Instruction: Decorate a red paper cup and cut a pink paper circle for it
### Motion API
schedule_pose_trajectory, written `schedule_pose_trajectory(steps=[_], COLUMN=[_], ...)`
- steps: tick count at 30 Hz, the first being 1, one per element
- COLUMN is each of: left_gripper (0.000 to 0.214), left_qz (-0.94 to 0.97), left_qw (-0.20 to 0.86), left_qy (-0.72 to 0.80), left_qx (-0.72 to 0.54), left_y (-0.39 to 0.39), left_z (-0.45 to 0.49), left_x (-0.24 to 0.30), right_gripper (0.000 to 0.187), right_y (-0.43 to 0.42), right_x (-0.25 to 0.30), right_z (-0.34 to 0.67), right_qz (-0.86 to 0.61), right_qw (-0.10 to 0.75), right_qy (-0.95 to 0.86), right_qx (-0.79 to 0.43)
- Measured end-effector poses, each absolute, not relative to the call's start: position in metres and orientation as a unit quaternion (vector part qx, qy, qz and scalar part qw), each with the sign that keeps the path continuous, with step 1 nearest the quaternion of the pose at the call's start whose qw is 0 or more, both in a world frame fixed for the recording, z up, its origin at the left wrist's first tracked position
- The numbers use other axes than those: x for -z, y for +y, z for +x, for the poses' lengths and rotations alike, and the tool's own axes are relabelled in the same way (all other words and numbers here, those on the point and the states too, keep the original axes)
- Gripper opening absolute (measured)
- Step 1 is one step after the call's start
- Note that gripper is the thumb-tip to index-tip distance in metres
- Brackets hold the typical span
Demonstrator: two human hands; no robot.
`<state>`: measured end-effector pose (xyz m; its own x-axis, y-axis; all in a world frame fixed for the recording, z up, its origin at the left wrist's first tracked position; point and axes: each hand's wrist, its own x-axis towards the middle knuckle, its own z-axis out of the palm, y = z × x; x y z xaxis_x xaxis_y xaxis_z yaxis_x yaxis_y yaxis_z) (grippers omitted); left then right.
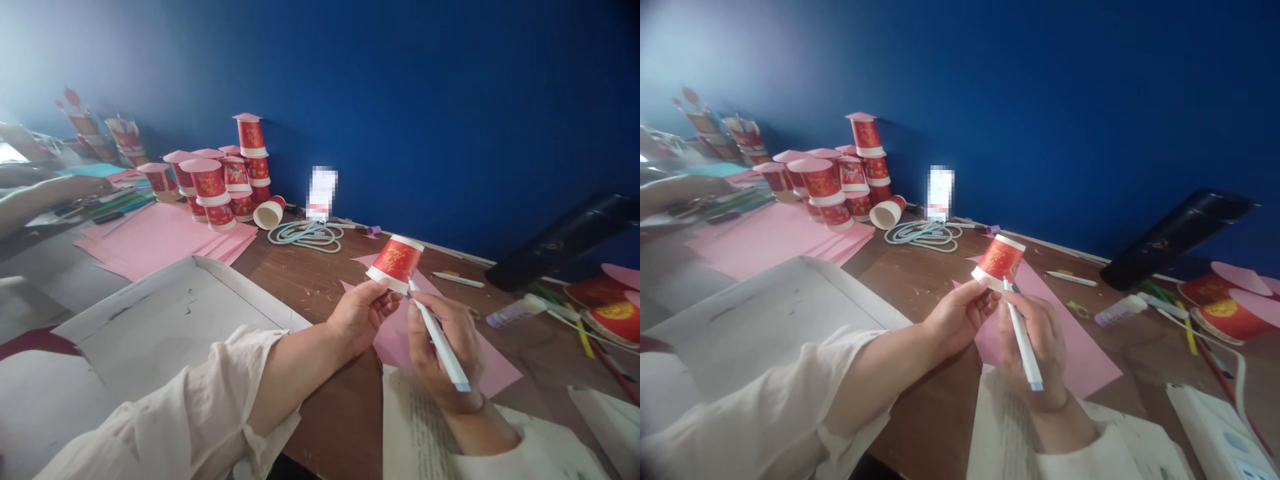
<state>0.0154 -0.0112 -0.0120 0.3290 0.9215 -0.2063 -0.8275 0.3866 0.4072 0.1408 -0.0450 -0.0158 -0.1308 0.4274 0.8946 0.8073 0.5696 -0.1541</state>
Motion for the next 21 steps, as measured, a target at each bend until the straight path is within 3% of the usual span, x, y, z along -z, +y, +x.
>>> schedule_pose_trajectory(steps=[6, 21], left_gripper=[0.007, 0.027], left_qz=[0.100, 0.037], left_qw=[0.819, 0.840], left_qy=[0.221, 0.294], left_qx=[-0.519, -0.455], left_y=[-0.010, -0.009], left_z=[0.014, 0.007], left_x=[0.011, -0.004], right_gripper=[0.025, 0.029], right_y=[-0.048, -0.051], right_x=[0.017, 0.022], right_z=[0.140, 0.135], right_qz=[-0.421, -0.353], right_qw=[0.487, 0.476], right_qy=[-0.749, -0.796], right_qx=[0.159, 0.120])
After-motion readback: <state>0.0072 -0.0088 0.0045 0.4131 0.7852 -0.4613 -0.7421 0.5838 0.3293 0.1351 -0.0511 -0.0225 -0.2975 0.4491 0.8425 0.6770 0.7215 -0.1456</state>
